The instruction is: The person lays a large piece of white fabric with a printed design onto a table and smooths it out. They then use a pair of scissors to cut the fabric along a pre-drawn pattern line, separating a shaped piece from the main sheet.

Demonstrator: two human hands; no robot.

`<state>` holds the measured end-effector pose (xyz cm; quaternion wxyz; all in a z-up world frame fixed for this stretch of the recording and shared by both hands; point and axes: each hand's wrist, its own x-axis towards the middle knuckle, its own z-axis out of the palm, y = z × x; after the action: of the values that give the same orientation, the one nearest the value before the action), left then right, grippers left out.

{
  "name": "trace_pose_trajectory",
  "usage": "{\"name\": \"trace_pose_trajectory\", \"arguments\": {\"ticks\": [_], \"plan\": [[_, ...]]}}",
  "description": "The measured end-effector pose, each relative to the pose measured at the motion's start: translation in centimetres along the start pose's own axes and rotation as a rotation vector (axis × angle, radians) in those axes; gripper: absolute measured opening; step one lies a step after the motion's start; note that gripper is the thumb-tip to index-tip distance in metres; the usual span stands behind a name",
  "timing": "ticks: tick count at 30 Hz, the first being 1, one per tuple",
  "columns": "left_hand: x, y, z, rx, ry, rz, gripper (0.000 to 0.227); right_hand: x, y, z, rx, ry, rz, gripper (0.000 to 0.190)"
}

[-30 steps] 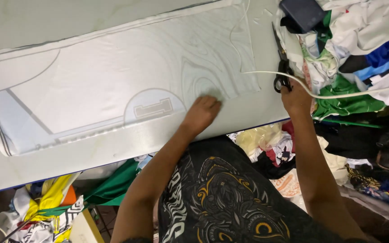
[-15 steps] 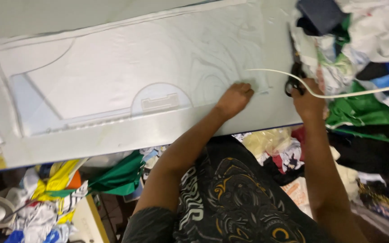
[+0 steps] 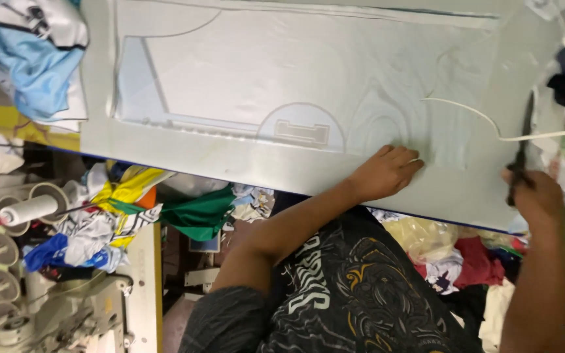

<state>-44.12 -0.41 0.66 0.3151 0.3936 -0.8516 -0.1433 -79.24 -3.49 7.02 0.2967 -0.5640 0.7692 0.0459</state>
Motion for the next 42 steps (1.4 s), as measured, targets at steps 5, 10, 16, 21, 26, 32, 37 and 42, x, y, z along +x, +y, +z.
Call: {"name": "trace_pose_trajectory", "arguments": {"ticks": [5, 10, 16, 21, 26, 32, 37, 42], "plan": [[-9.0, -3.5, -11.3, -0.126, 0.162, -0.241, 0.027, -8.6, -1.7, -0.5, -0.079, -0.056, 0.086, 0.049], [-24.8, -8.8, -20.2, 0.32, 0.308, -0.88, 0.043, -13.5, -0.1, 7.3, 0.651, -0.508, 0.294, 0.031], [-30.7, -13.9, -31.2, 0.587, 0.577, -0.889, 0.026, -16.0, -21.0, 13.7, 0.195, -0.737, -0.444, 0.028], [-38.9, -23.3, -34.7, 0.667, 0.579, -0.929, 0.022, -18.8, -33.9, 20.8, 0.19, -0.846, -0.426, 0.031], [-40.2, -27.8, -38.9, 0.621, 0.646, -0.919, 0.023, -23.3, -42.9, 28.0, 0.29, -0.954, -0.412, 0.031], [-39.7, -30.0, -43.4, 0.336, 0.554, -0.842, 0.03, -25.9, -50.4, 35.2, 0.285, -1.04, -0.404, 0.033], [-41.0, -30.8, -43.0, 0.292, 0.39, -0.935, 0.035, -29.5, -58.3, 36.4, 0.315, -0.938, -0.199, 0.03], [-41.0, -30.9, -43.1, 0.286, 0.386, -0.948, 0.033, -31.3, -61.6, 40.5, 0.502, -0.908, -0.251, 0.026]]}}
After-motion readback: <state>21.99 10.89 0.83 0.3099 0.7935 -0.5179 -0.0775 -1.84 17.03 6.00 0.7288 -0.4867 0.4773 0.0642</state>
